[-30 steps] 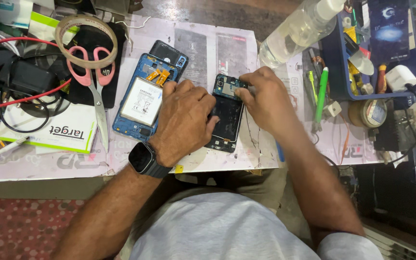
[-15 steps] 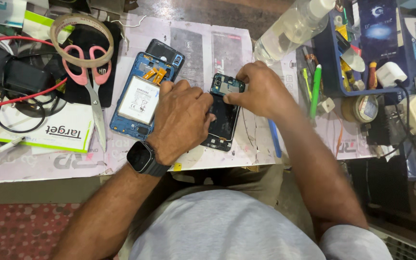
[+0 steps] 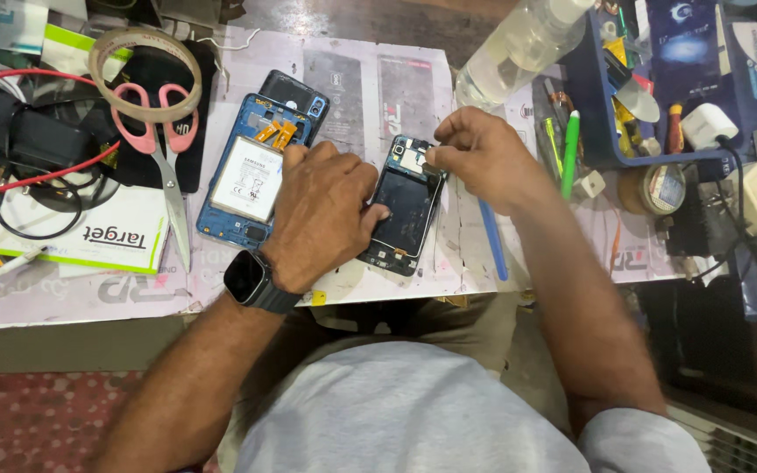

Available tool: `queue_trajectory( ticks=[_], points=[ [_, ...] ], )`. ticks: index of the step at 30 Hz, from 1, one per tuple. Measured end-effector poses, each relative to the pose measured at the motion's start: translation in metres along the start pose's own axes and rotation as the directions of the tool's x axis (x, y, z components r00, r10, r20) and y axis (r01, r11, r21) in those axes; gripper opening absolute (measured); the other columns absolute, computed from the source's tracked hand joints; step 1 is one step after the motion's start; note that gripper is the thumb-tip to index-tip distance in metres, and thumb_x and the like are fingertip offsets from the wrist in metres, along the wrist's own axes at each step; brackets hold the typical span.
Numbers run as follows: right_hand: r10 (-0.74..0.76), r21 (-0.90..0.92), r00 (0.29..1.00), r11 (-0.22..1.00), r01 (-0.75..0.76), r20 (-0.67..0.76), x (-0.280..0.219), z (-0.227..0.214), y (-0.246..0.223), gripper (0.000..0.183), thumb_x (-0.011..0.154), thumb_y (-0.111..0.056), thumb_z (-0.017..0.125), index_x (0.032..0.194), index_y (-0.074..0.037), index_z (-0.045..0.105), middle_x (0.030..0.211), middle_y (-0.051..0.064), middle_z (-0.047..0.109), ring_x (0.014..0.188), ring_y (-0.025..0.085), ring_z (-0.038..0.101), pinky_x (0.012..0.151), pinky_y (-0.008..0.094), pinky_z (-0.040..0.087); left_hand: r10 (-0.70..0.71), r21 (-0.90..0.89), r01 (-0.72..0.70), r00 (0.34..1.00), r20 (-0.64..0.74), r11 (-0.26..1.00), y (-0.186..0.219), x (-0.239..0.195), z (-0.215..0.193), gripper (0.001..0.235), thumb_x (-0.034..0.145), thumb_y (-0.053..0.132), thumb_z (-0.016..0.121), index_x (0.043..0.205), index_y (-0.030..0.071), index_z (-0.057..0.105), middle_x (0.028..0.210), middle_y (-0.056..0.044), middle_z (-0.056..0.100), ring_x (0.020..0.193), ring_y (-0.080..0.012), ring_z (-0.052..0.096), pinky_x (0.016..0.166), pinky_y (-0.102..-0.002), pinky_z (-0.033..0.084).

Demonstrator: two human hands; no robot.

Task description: The person cleans a disassembled smartphone motherboard using a toothbrush and liquid from a squeeze bottle. The person scrubs the board, applies liquid, and then places the board back into the phone chassis.

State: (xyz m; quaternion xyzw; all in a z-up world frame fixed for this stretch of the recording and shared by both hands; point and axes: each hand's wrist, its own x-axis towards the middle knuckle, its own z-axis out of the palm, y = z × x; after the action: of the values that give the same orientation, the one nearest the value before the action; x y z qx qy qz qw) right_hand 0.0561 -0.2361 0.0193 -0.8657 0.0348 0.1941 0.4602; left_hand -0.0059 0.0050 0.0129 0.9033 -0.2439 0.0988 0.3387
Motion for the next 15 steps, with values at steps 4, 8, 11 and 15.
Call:
queue_trajectory(
  ticks=[4, 8, 11, 15],
  points=[
    [-0.021, 0.130, 1.000, 0.991, 0.023, -0.013, 0.000, 0.002, 0.007, 0.033, 0.086, -0.007, 0.074, 0.117, -0.003, 0.060, 0.088, 0.007, 0.072, 0.066, 0.007, 0.058, 0.050, 0.024, 0.041, -0.026, -0.006, 0.026, 0.999, 0.027, 1.000, 0.000, 0.002, 0.000, 0.027, 0.073, 0.026, 0.088, 0.075, 0.009, 0.067, 0.080, -0.005, 0.066, 0.090, -0.0288, 0.058, 0.086, -0.047, 0.035],
    [0.030, 0.246, 0.999, 0.969, -0.024, -0.021, -0.006, -0.001, 0.008, 0.040, 0.085, -0.002, 0.073, 0.121, -0.006, 0.056, 0.084, 0.007, 0.068, 0.055, 0.009, 0.050, 0.044, 0.024, 0.035, -0.043, -0.037, 0.044, 0.999, 0.028, 0.998, 0.001, 0.002, 0.000, 0.027, 0.073, 0.026, 0.089, 0.077, 0.010, 0.067, 0.081, -0.003, 0.067, 0.090, -0.0272, 0.058, 0.087, -0.046, 0.034],
    [-0.011, 0.465, 0.999, 0.885, -0.010, 0.042, -0.008, -0.006, 0.007, 0.044, 0.086, 0.002, 0.074, 0.123, -0.006, 0.052, 0.086, 0.007, 0.066, 0.059, 0.008, 0.053, 0.043, 0.023, 0.035, -0.031, -0.097, 0.029, 0.999, -0.021, 0.995, 0.003, 0.002, 0.000, 0.036, 0.068, 0.022, 0.088, 0.093, 0.008, 0.066, 0.091, -0.006, 0.067, 0.094, -0.0280, 0.060, 0.089, -0.046, 0.034],
    [-0.038, 0.557, 0.996, 0.830, -0.011, 0.076, -0.010, -0.010, 0.005, 0.047, 0.085, 0.004, 0.074, 0.123, -0.007, 0.049, 0.089, 0.009, 0.067, 0.061, 0.007, 0.055, 0.043, 0.021, 0.036, -0.094, -0.290, 0.076, 0.994, -0.049, 0.954, 0.000, 0.012, 0.002, 0.051, 0.075, 0.015, 0.084, 0.116, 0.003, 0.056, 0.111, -0.012, 0.065, 0.099, -0.0254, 0.066, 0.090, -0.044, 0.044]
  ],
)
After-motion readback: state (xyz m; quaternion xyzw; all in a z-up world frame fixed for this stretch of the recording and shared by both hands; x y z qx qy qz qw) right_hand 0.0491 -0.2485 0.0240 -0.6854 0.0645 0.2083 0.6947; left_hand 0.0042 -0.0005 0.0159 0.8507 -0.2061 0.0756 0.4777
